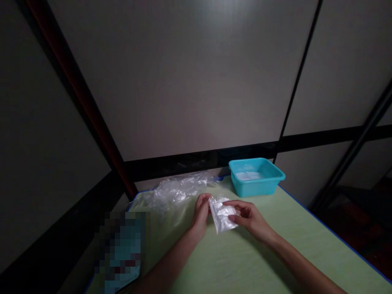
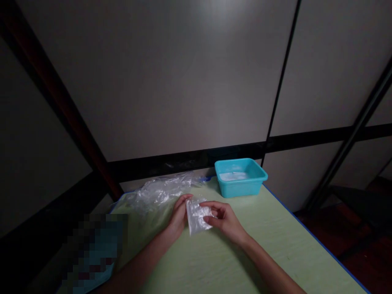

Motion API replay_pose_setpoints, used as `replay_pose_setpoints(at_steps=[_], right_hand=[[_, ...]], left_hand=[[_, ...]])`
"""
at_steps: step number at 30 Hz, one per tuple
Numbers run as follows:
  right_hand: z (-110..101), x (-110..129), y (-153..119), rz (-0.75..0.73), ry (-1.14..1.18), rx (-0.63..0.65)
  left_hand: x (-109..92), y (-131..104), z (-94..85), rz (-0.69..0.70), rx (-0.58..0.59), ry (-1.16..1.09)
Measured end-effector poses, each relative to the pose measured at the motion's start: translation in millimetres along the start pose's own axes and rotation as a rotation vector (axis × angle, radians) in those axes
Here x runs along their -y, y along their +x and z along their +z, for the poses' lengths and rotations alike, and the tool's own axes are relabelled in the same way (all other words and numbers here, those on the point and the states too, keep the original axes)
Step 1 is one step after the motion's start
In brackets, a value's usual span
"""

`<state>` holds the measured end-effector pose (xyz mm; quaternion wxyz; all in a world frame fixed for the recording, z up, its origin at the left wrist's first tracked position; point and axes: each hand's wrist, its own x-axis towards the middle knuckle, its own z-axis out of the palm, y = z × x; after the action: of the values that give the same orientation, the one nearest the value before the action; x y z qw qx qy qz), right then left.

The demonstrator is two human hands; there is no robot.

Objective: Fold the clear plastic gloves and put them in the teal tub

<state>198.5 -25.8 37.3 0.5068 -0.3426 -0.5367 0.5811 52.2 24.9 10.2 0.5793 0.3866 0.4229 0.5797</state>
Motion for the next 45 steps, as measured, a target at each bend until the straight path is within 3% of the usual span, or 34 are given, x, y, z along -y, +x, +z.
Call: replay_pose_setpoints(at_steps=[5, 9, 13, 18, 25, 33, 39, 45], right_hand=[[-36, 26, -3, -0.029, -0.065, -0.033], [-62, 47, -6, -0.03, -0.121, -0.087], [-84, 62, -7, -0.023, -0.196, -0.132], [-105, 69, -6, -0.042, -0.223, -0.195], [-129, 84, 0, -0.075, -0.23, -0.286], [-136, 117, -12, -0.14, -0.448, -0.317], [-110, 134, -10, -0.131, -0.636, -0.043], [-88, 124, -3, -0.085, -1.004, 0.269]], left_hand=[[2, 44, 50.8, -0.029, 0.059, 0.031], [1, 63, 80.9, -0.081, 0.088, 0.09], [3, 72, 97.4, -0.1, 0.109, 0.134], [7, 79, 105.0, -0.087, 0.103, 0.143], [6, 73, 102.1, -0.025, 0.154, 0.085], [-23, 27, 63.0, 0.036, 0.23, 0.143], [-38, -12, 41.5, -0.007, 0.252, 0.213], [-42, -29, 34.5, -0.041, 0.281, 0.21]])
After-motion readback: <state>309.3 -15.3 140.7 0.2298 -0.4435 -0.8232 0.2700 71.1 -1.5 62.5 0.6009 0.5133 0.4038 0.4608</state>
